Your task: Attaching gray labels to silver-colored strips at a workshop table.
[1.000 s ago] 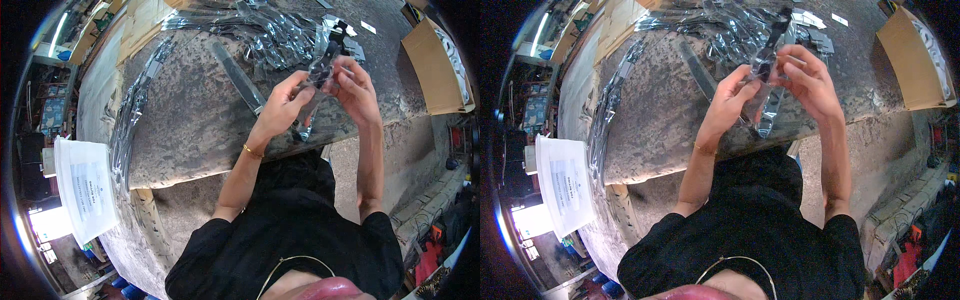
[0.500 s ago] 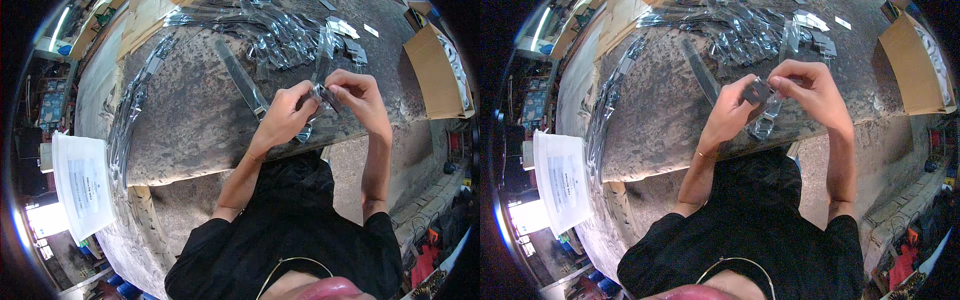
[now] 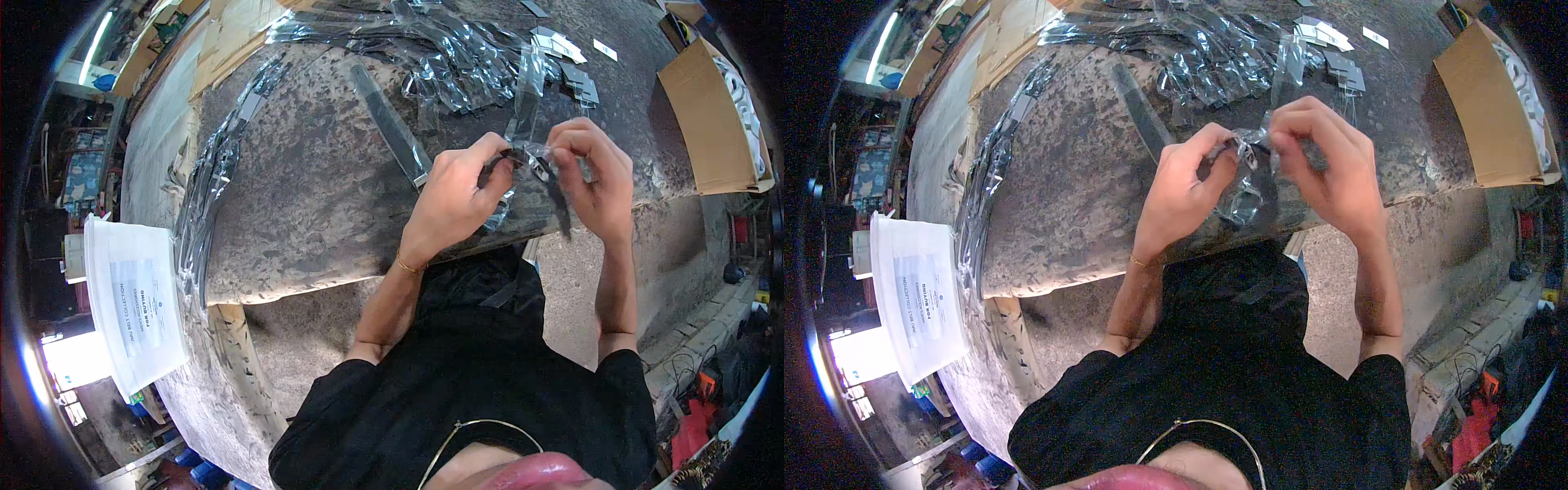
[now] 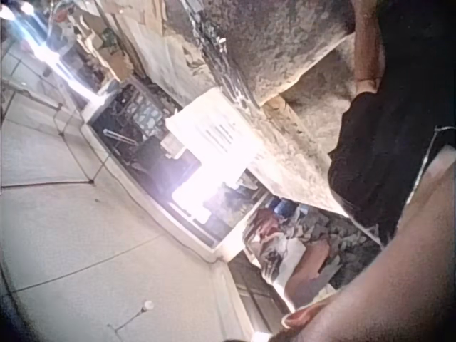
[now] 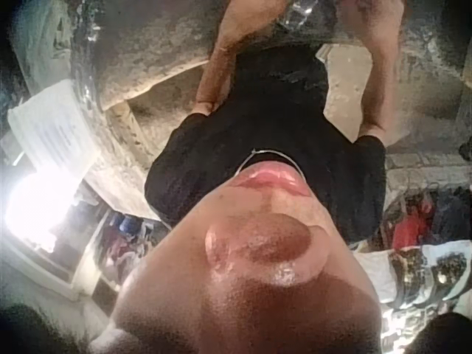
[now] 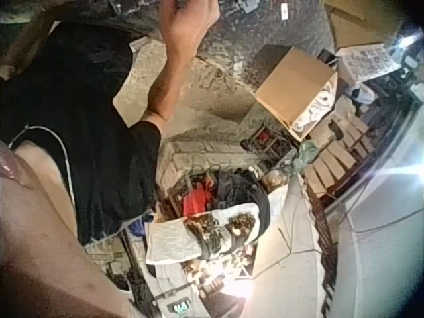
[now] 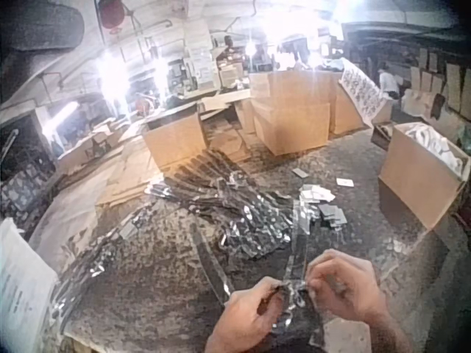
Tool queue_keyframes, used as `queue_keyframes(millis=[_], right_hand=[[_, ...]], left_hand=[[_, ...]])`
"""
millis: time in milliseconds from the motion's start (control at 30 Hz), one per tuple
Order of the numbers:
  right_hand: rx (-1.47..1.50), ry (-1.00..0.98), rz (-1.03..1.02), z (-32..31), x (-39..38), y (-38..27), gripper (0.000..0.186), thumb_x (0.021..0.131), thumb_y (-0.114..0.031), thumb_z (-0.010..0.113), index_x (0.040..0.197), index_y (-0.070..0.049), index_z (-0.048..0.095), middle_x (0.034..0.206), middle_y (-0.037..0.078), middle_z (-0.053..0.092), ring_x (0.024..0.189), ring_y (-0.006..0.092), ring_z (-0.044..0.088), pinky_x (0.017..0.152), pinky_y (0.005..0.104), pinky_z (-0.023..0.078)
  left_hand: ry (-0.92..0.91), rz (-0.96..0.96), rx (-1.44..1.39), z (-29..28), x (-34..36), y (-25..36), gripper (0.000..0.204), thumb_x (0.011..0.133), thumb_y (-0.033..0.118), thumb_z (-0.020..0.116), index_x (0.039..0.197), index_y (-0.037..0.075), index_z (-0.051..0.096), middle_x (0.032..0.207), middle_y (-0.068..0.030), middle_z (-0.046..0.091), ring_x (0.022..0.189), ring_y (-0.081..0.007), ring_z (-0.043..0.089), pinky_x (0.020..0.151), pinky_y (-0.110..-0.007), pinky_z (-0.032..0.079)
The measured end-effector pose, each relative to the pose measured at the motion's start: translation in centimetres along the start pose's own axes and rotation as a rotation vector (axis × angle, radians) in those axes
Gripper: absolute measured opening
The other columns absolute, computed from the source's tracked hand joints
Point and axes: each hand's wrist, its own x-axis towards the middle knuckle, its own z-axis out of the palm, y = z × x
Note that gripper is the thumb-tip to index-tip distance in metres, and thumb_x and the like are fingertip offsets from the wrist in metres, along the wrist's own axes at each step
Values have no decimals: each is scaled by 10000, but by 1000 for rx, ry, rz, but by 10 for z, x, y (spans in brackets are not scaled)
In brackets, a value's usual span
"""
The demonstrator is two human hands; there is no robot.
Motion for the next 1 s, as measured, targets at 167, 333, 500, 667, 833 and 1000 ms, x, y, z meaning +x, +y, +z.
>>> queue_keyframes(millis=[167, 333, 500, 667, 833, 1000], right_hand=[[389, -122, 410, -1, 0, 4, 140, 888, -28, 602, 1025, 3, 600, 957, 35, 620, 859, 112, 584, 719, 262, 509], [30, -80, 199, -7, 8, 9, 207, 860, 15, 600, 1057, -45, 623, 886, 42, 632, 809, 96, 592, 711, 243, 505], [276, 47, 382, -27, 20, 15, 232, 860, 54, 545, 1067, -11, 626, 808, 44, 644, 764, 88, 597, 701, 247, 500], [575, -117, 464, -7, 8, 34, 201, 848, 6, 632, 1044, 51, 629, 899, 58, 656, 797, 110, 616, 687, 257, 512], [287, -259, 243, -12, 18, 32, 124, 832, 20, 641, 953, 46, 646, 865, 49, 636, 824, 124, 624, 680, 272, 532], [1014, 90, 65, -16, 23, 54, 60, 847, 54, 566, 880, 9, 588, 945, 75, 580, 795, 183, 612, 666, 294, 559]], left_hand=[[60, 83, 172, 1, 1, -5, 105, 843, 65, 557, 922, -4, 563, 662, -200, 581, 624, -347, 617, 571, -376, 449], [88, 73, 117, 6, 0, -12, 80, 872, 83, 557, 882, 4, 566, 637, -117, 532, 539, -161, 486, 532, -288, 373], [22, -56, -29, 3, -1, -12, 93, 892, 89, 544, 879, -3, 551, 624, -35, 495, 577, -72, 422, 526, -255, 338], [31, -61, -147, 4, -5, -17, 115, 919, 94, 524, 868, -7, 536, 662, 60, 451, 631, -19, 376, 528, -218, 307], [-6, -79, -231, 2, -8, -29, 119, 923, 102, 523, 870, -4, 536, 672, 37, 466, 632, -29, 384, 533, -224, 320], [-90, -100, -379, 2, -4, -19, 128, 939, 120, 511, 879, 7, 523, 722, 54, 445, 666, -28, 366, 554, -218, 313]])
